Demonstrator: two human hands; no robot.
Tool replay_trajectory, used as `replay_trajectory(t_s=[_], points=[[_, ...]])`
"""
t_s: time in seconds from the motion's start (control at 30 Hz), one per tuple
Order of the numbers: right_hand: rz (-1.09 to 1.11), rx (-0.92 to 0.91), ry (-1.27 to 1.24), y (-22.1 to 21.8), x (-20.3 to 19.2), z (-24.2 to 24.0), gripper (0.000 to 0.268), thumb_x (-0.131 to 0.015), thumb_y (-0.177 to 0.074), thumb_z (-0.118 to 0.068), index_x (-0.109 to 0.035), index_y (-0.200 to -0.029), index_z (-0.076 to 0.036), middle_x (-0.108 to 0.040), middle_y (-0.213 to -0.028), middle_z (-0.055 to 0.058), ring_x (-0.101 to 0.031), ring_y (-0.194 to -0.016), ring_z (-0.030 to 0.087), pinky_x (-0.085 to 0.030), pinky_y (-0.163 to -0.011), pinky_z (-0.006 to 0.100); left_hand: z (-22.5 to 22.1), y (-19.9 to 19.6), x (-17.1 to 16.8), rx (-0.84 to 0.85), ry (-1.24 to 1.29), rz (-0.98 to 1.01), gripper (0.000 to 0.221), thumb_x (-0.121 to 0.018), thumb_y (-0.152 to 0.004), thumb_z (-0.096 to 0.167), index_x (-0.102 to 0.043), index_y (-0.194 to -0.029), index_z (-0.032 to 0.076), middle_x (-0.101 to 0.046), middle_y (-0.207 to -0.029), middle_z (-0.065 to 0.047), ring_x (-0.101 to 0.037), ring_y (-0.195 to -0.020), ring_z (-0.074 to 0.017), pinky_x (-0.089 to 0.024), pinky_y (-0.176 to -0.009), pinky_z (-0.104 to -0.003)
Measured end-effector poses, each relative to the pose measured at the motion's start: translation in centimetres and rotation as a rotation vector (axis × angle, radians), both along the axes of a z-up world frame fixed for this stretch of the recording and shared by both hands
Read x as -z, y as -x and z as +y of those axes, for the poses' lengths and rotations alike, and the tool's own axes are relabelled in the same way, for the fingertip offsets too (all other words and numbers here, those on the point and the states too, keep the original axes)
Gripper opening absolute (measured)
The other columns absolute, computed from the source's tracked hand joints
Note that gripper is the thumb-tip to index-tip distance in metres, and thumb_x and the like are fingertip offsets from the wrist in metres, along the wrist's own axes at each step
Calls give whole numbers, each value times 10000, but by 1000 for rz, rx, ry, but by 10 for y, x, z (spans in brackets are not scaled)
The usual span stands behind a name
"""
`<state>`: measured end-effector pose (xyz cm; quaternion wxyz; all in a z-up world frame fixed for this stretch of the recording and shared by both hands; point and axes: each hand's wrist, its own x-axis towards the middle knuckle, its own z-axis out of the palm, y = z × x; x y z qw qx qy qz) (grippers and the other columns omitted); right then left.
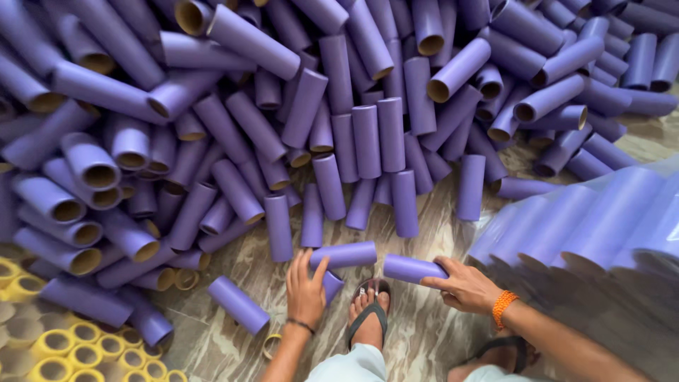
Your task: The person picks up purple cardboard tubes from a pile on the floor and stacks them neatly into a clear plastic bag.
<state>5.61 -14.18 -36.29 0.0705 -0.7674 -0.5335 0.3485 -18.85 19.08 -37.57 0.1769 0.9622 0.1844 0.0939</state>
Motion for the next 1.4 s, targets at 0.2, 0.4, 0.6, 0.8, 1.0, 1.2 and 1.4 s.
replay_trajectory(t_s=[0.2,0.4,0.6,0.8,1.0,1.2,1.4], points=[[-442,474,-581,-11,18,36,442,-780,-790,-81,-676,-1151,-314,-356,-1506,256,-440,-1359,449,-472,-1076,480,61,-41,29,511,-131,131,700,-589,-832,83,-491,-1489,305,-511,-1456,-170,-444,-1313,-394,-357,-1066,-521],[-473,724,-424,-2,48,92,646,-867,-646,-185,-636,-1244,-265,-223,-1537,240,-300,-1417,465,-398,-1113,497,54,-73,27,653,-302,238,775,-611,-863,140,-349,-1572,310,-550,-1343,-193,-441,-1359,-372,-287,-1112,-524],[-481,1226,-820,-22,82,99,416,-721,-957,-220,-559,-1340,-208,-504,-1456,146,-520,-1400,361,-489,-1158,483,34,-71,-12,217,754,406,882,-725,-861,329,-291,-1627,270,-574,-1395,-157,-566,-1301,-324,-430,-1115,-443],[1713,1363,-1165,-40,59,73,659,-744,-905,-386,-547,-1447,-66,-602,-1321,166,-621,-1118,361,-582,-924,462,-5,-25,12,10,1739,-15,1001,-780,-744,67,-240,-1569,240,-527,-1382,-86,-610,-1171,-243,-537,-969,-373],[2546,1313,-809,-104,81,194,633,-748,-918,-374,-563,-1408,-18,-581,-1367,242,-598,-1182,385,-599,-921,471,-42,-8,65,-396,1530,-159,599,-579,-781,23,-645,-1369,115,-748,-1214,-154,-718,-1059,-285,-577,-942,-386],[2198,1401,-1075,-64,49,176,482,-683,-967,-321,-597,-1387,-101,-602,-1414,136,-552,-1267,431,-579,-960,455,-11,112,67,-589,591,-267,498,-889,-553,99,-812,-1041,154,-434,-1474,-180,-581,-1259,-325,-406,-1107,-410],[1930,1533,-1298,-54,60,212,410,-688,-924,-313,-648,-1297,-147,-614,-1400,51,-549,-1308,292,-531,-1017,554,31,145,105,-441,712,-145,415,-860,-662,76,-818,-1071,132,-474,-1528,-184,-502,-1380,-338,-375,-1140,-410]])
